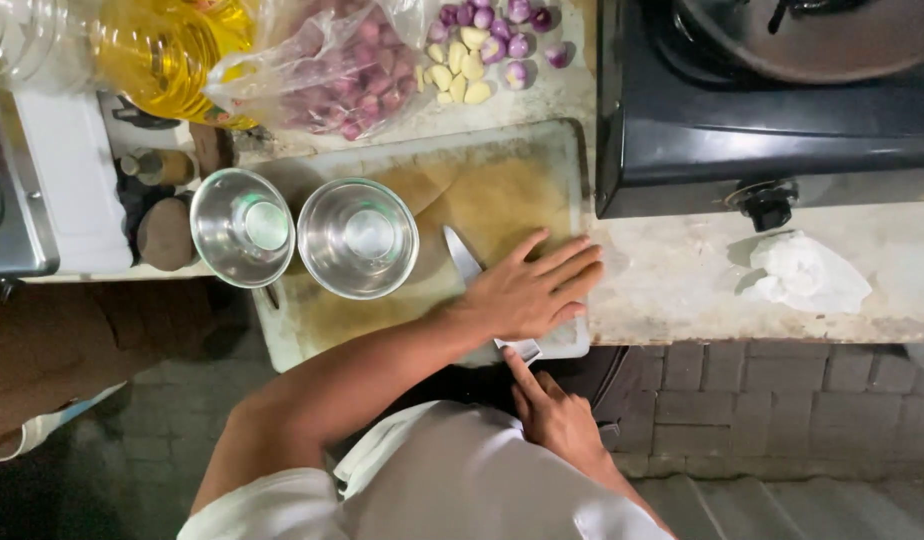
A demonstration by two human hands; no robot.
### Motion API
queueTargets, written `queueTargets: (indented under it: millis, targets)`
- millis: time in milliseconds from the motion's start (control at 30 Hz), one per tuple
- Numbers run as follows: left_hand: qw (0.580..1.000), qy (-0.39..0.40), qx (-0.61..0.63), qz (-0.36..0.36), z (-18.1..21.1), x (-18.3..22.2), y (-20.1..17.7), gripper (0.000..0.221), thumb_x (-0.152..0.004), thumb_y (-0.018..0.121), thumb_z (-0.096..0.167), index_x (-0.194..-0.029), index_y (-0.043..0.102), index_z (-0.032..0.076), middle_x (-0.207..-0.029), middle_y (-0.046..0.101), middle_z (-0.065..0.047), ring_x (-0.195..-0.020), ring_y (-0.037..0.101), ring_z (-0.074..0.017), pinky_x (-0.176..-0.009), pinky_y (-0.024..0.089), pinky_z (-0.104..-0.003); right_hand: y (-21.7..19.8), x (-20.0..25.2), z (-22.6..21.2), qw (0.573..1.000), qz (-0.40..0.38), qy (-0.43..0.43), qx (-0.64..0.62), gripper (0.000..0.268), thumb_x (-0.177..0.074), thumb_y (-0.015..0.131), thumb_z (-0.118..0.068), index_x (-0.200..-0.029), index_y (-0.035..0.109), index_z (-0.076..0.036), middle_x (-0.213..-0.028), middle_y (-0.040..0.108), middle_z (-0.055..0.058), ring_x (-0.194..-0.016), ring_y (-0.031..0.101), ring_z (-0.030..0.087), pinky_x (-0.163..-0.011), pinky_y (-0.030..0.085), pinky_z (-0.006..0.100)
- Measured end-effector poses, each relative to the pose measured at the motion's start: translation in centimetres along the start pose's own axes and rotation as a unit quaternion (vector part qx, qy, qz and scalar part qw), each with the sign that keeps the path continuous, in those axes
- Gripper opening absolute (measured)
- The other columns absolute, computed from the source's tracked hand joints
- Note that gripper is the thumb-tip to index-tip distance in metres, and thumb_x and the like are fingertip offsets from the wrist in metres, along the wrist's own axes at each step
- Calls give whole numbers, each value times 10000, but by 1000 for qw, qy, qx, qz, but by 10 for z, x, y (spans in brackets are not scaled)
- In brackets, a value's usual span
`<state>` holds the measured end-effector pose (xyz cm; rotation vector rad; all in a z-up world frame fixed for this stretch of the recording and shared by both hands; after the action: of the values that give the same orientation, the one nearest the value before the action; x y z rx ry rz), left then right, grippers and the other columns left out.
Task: Peeling garlic cloves by hand and then finely chopping/mincing them on a wooden cutting board using a kitchen knife.
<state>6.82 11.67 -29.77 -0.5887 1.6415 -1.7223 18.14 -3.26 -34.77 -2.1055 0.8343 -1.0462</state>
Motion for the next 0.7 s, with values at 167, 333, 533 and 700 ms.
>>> queueTargets:
  millis: [167,333,533,700]
  targets:
    - [998,-3,53,12,2,-3,18,517,-1052,366,434,-1476,409,142,-1496,460,-48,-1434,353,-191,-1118,298,-515,-20,1,-16,998,3,23,-56,598,-965,501,-314,-1528,311,-373,-890,634,83,-668,636,420,-577,517,550]
    - [990,17,75,114,9,9,14,451,-1039,402,396,-1368,489,100,-1341,560,-114,-1335,444,-256,-1045,325,-556,-45,14,-44,997,0,48,-64,589,-992,429,-306,-1553,268,-384,-1087,687,176,-916,669,458,-772,547,556]
    - [885,-34,271,377,-15,47,-73,333,-1016,524,257,-1336,584,186,-1401,539,5,-1275,570,-213,-1043,468,-412,-50,31,-57,996,50,65,-37,555,-1027,398,-324,-1560,270,-408,-1118,696,166,-941,692,403,-789,555,478]
    - [872,-140,208,419,17,146,-79,64,-909,692,196,-957,726,169,-944,686,53,-857,686,-176,-779,569,-285,-54,37,-61,971,100,31,-215,601,-940,568,-220,-1510,417,-331,-1114,717,185,-971,692,370,-812,557,463]
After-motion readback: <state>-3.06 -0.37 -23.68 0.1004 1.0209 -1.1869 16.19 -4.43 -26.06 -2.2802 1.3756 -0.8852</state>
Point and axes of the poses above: each hand's wrist, its own x-axis away from the middle knuckle, its own y-axis out of the palm, z = x × y, the point moved 5 cm from there along -x, towards the middle knuckle
